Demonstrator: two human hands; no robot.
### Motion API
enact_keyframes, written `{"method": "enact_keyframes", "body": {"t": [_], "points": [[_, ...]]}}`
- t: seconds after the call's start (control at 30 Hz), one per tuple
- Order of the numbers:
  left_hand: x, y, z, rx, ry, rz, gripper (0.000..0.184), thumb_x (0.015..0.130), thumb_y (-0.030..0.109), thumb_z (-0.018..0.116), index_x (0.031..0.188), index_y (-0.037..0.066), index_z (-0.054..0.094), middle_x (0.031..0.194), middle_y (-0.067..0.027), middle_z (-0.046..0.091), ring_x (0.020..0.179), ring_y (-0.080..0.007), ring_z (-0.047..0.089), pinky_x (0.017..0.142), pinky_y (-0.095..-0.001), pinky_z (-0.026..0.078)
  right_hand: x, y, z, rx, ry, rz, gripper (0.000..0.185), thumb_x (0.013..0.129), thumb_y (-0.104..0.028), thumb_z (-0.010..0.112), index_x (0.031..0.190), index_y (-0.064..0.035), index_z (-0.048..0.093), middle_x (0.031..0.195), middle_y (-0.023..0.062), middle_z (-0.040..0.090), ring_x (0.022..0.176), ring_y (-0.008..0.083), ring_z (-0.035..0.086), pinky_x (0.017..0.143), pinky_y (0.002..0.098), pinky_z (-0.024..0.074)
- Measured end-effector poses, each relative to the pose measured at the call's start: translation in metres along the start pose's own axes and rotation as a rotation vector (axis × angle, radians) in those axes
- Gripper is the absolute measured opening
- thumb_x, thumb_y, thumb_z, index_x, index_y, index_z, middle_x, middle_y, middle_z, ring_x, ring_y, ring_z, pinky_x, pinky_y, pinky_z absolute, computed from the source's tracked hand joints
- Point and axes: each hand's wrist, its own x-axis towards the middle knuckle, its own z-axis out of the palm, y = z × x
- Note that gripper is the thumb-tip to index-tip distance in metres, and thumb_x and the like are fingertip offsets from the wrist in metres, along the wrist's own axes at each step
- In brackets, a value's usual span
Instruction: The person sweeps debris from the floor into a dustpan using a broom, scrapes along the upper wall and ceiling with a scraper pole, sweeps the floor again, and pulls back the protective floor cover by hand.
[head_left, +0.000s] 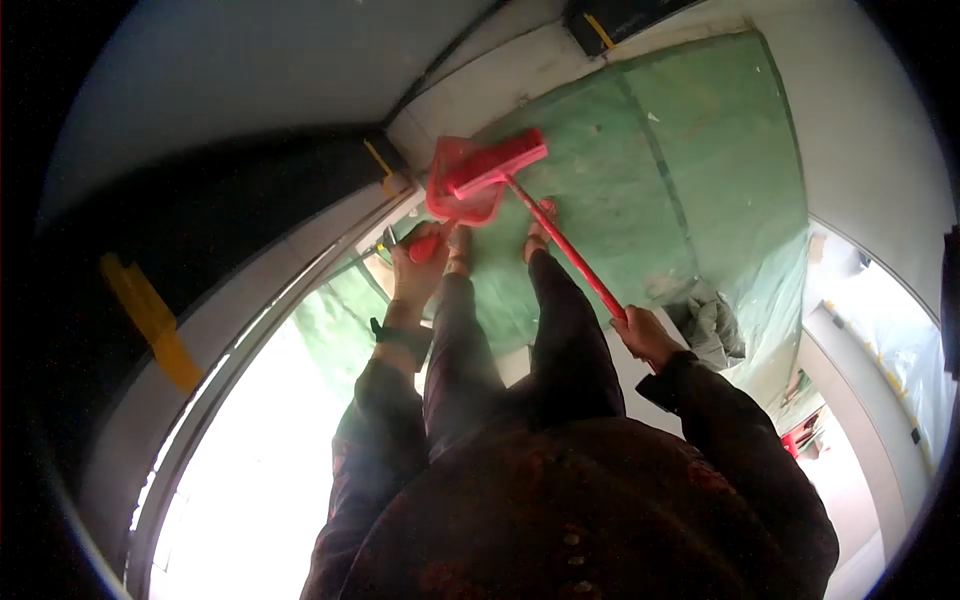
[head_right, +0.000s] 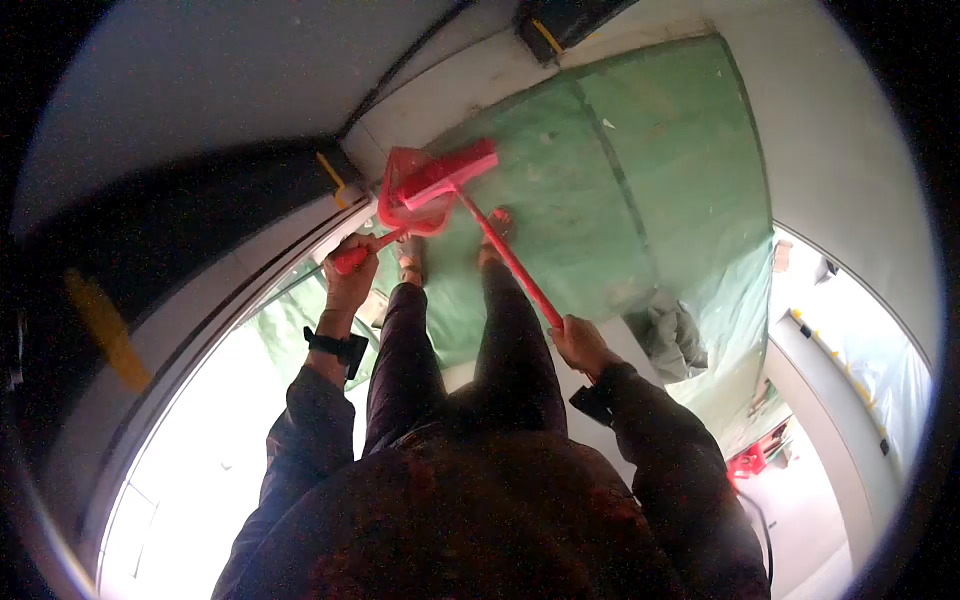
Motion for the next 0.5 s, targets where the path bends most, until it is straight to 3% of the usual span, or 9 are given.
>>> {"method": "enact_keyframes", "body": {"t": [0.1, 0.17, 0.23, 0.33, 0.43, 0.5], "points": [[-0.027, 0.008, -0.003, 0.04, 0.005, -0.102, 0.01, 0.073, -0.005, 0.056, 0.08, 0.002, 0.059, 0.083, -0.0077, 0.064, 0.085, -0.0148, 0.061, 0.076, -0.0279, 0.047, -0.002, 0.004, -0.012, 0.044, -0.019, 0.004, 0.037, 0.085, -0.031, 0.052, 0.082, 0.0064, 0.052, 0.061, 0.0227, 0.055, 0.051, 0.0335, 0.057, 0.051, 0.0428, 0.0453], [-0.045, 0.009, -0.007, 0.024, 0.004, -0.108, 0.012, 0.074, -0.005, 0.055, 0.081, 0.003, 0.059, 0.084, -0.0077, 0.064, 0.088, -0.0153, 0.061, 0.078, -0.0272, 0.046, 0.013, -0.013, -0.027, 0.074, 0.025, 0.082, 0.037, 0.087, -0.03, 0.05, 0.082, 0.0061, 0.053, 0.063, 0.0231, 0.056, 0.057, 0.0363, 0.058, 0.054, 0.0449, 0.0451], [-0.063, 0.001, -0.008, -0.008, -0.002, -0.085, 0.011, 0.076, -0.004, 0.056, 0.082, 0.003, 0.06, 0.084, -0.0076, 0.064, 0.089, -0.0161, 0.061, 0.079, -0.027, 0.046, 0.058, 0.0, -0.027, -0.082, 0.147, -0.119, 0.036, 0.087, -0.031, 0.049, 0.083, 0.0048, 0.053, 0.065, 0.0228, 0.057, 0.065, 0.04, 0.058, 0.059, 0.047, 0.0454], [-0.083, -0.009, -0.002, 0.057, 0.057, -0.173, 0.01, 0.077, -0.003, 0.055, 0.082, 0.004, 0.06, 0.085, -0.0076, 0.064, 0.089, -0.0168, 0.062, 0.079, -0.0273, 0.047, 0.108, -0.02, -0.038, -0.092, 0.121, -0.177, 0.036, 0.088, -0.033, 0.048, 0.084, 0.0034, 0.053, 0.071, 0.0229, 0.059, 0.072, 0.0426, 0.058, 0.064, 0.0488, 0.0456], [-0.098, -0.022, 0.0, 0.129, 0.061, -0.133, 0.012, 0.076, -0.002, 0.055, 0.085, 0.004, 0.062, 0.085, -0.0077, 0.064, 0.088, -0.0157, 0.062, 0.077, -0.0271, 0.047, 0.135, -0.015, -0.01, -0.133, 0.203, -0.125, 0.038, 0.087, -0.034, 0.049, 0.086, 0.0034, 0.053, 0.077, 0.0237, 0.06, 0.073, 0.0425, 0.058, 0.065, 0.0491, 0.0462], [-0.106, -0.029, -0.001, 0.125, 0.014, -0.193, 0.013, 0.077, 0.0, 0.056, 0.087, 0.004, 0.063, 0.085, -0.0087, 0.064, 0.085, -0.0168, 0.062, 0.076, -0.0274, 0.047, 0.125, 0.005, 0.02, -0.34, 0.299, -0.236, 0.039, 0.087, -0.035, 0.05, 0.087, 0.0036, 0.054, 0.082, 0.0244, 0.06, 0.075, 0.0421, 0.058, 0.066, 0.0493, 0.0463]]}}
